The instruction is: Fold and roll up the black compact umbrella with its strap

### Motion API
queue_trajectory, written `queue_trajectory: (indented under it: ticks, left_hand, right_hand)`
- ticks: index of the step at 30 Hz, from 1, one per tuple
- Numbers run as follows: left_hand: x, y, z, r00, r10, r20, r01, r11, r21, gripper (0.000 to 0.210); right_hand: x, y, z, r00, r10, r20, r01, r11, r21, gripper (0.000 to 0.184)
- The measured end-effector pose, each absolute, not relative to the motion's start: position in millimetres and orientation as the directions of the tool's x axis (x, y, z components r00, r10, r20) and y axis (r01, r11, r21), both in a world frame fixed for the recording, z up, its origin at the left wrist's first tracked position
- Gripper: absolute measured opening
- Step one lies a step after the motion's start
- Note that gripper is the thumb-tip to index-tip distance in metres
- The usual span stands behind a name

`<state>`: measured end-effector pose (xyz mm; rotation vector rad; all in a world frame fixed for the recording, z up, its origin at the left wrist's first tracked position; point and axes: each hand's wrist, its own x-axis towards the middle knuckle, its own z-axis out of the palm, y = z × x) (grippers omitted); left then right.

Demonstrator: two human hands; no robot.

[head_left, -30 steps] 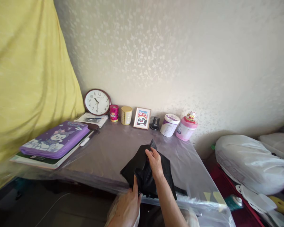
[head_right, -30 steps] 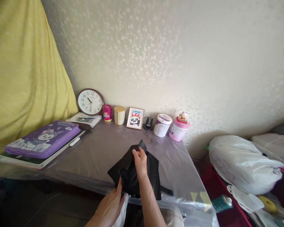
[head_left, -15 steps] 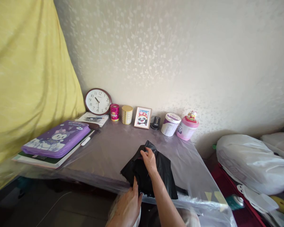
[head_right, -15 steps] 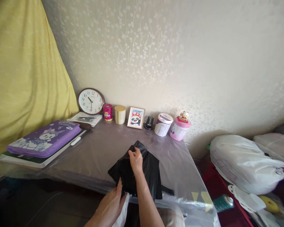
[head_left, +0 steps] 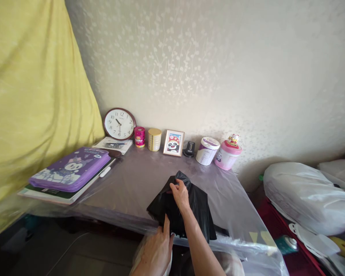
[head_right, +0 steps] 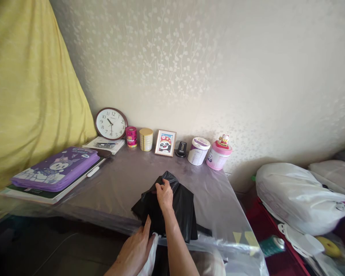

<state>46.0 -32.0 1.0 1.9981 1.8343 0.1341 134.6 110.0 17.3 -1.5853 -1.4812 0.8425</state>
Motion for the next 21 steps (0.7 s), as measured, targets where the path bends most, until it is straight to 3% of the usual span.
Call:
queue_trajectory:
  ticks: [11, 14, 17, 21]
  left_hand:
    - [40, -40, -4, 0.072, 0.993, -0.089, 0.851, -0.015, 0.525, 0.053]
    - [40, -38, 4, 0.149, 0.987, -0.058, 0.883, -0.106, 0.456, 0.055]
    - [41, -32, 11, 0.199, 0.973, -0.122, 0.926, -0.146, 0.347, 0.057]
    - [43, -27, 10, 0.19, 0.967, -0.171, 0.933, -0.123, 0.339, 0.058]
  right_hand:
    - [131, 107, 17, 0.01, 0.999, 0.046, 0.406, 0.038, -0.913, 0.03]
    - [130, 106, 21, -0.009, 0.999, 0.05, 0.445, 0.049, -0.894, 0.026]
    - [130, 104, 25, -0.038, 0.998, 0.054, 0.491, 0.066, -0.869, 0.024]
    - [129, 103, 27, -0.088, 0.994, 0.065, 0.491, 0.1, -0.865, 0.022]
